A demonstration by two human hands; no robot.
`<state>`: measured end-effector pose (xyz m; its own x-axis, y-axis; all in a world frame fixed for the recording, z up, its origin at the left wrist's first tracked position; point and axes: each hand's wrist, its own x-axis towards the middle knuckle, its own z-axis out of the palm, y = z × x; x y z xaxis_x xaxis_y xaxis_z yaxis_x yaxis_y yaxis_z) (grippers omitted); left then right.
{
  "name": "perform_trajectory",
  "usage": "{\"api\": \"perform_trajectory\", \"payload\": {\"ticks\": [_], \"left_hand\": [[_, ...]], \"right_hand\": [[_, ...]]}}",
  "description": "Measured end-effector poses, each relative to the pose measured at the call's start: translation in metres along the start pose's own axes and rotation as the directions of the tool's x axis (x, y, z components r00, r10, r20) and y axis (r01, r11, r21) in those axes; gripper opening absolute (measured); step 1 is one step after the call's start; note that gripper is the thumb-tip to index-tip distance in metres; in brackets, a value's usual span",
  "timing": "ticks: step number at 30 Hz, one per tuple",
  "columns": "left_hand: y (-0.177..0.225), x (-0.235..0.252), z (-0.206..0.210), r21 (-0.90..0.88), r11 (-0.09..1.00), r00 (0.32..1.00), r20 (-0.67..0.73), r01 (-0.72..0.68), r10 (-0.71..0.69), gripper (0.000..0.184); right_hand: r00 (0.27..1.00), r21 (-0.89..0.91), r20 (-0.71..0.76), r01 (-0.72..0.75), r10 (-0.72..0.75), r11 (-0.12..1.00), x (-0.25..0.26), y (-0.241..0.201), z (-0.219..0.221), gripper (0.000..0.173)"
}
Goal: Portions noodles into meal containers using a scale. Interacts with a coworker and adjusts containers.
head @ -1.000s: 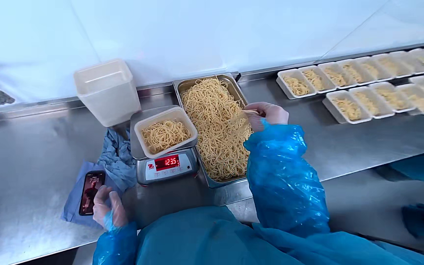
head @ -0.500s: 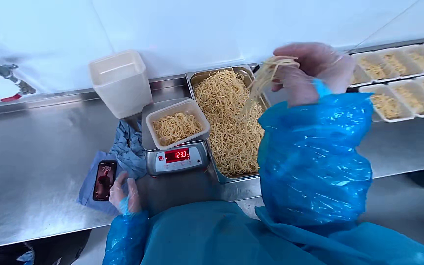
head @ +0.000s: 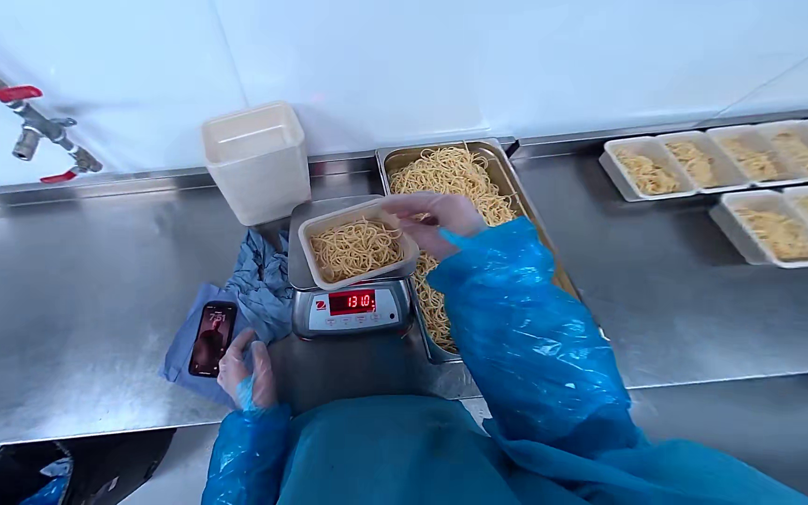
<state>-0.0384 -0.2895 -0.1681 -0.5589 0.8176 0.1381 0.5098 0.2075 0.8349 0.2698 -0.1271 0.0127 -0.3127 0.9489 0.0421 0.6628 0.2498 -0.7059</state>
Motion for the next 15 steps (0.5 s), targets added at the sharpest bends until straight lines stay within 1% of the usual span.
{"api": "perform_trajectory", "payload": {"ticks": [3,5,7,9,11,13,15], "left_hand": [[-0.001,0.0,0.005,-0.008,1.0,1.0,0.01,-0.012,0.012,0.034],[0.001,-0.001,0.008,-0.017,1.0,1.0,0.021,-0.016,0.016,0.034],[0.002,0.0,0.01,-0.012,0.999,0.999,0.028,-0.044,0.044,0.034],[0.001,0.0,0.011,-0.016,0.997,0.997,0.025,-0.074,0.075,0.035],[0.001,0.001,0.011,-0.012,0.997,0.997,0.033,-0.073,0.074,0.035],[0.002,0.002,0.011,0.003,0.998,0.997,0.046,-0.061,0.061,0.035],[0.002,0.003,0.011,0.008,0.999,0.997,0.059,-0.049,0.049,0.035]], "right_hand": [[0.989,0.023,-0.071,-0.129,0.13,0.991,-0.007,0.02,-0.015,0.035],[0.977,0.007,-0.114,-0.183,0.182,0.983,-0.014,0.045,-0.013,0.038],[0.962,-0.016,-0.079,-0.264,0.262,0.964,-0.02,0.066,-0.004,0.045],[0.941,-0.043,-0.018,-0.337,0.337,0.94,-0.023,0.077,0.005,0.052],[0.937,-0.035,-0.007,-0.35,0.35,0.936,-0.025,0.08,0.012,0.051],[0.947,0.0,-0.03,-0.321,0.321,0.947,-0.023,0.087,0.018,0.047],[0.954,0.069,-0.061,-0.289,0.293,0.955,-0.018,0.1,0.026,0.039]]}}
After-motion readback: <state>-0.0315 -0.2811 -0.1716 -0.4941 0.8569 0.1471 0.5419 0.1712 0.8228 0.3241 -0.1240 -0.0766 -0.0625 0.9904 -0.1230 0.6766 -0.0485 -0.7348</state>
